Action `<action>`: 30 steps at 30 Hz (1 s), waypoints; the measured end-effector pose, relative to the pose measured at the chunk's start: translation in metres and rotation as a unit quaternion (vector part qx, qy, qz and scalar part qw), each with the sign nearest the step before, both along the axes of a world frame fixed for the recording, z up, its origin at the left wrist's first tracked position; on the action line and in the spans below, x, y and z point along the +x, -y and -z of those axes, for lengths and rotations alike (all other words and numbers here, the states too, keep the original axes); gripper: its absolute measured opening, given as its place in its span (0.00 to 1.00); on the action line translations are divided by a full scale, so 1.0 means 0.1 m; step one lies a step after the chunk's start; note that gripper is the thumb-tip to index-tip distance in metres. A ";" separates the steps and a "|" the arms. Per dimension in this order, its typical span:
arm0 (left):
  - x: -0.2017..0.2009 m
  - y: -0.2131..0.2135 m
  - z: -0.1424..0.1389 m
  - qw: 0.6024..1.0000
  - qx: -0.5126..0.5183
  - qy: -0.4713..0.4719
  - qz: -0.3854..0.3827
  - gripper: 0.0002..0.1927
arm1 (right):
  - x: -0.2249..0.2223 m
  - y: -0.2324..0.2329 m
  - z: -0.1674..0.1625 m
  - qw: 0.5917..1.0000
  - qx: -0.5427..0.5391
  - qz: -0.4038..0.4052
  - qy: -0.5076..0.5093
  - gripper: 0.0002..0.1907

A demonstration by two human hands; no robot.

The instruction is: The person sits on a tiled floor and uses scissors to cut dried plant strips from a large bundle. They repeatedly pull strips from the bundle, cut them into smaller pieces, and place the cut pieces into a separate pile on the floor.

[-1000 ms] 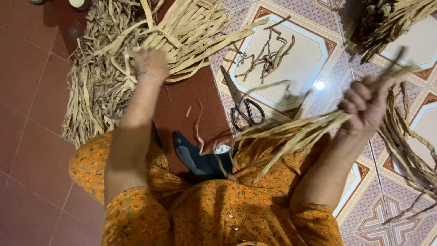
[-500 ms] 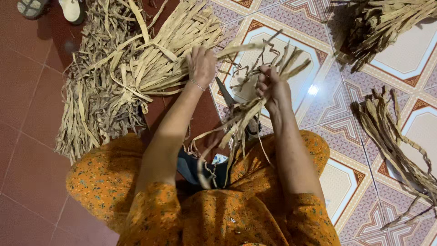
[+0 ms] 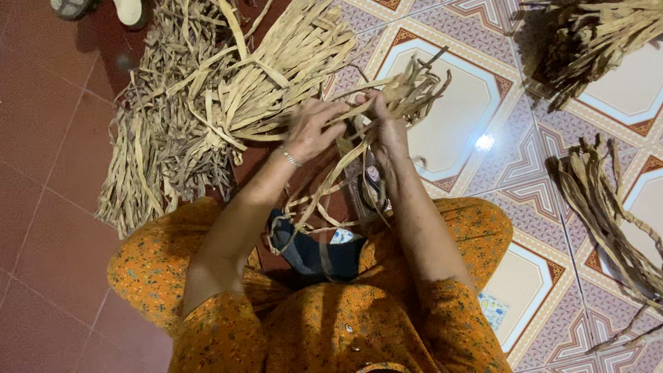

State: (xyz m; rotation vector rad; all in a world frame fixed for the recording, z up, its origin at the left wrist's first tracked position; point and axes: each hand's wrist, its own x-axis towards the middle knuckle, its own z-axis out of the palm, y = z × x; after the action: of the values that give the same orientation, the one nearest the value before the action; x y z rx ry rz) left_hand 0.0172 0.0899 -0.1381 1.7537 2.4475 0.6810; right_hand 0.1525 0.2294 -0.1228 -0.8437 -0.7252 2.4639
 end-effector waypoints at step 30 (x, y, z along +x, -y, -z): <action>0.08 0.05 -1.11 0.927 -0.241 0.220 -0.185 0.17 | 2.53 -2.00 -0.25 0.893 0.061 0.411 -0.174 0.15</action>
State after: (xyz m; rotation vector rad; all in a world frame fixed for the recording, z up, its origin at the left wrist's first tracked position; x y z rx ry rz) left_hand 0.0250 0.0848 -0.0276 0.8627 2.3591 0.3826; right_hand 0.4060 0.4291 -0.0981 -0.4844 -0.2880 1.7038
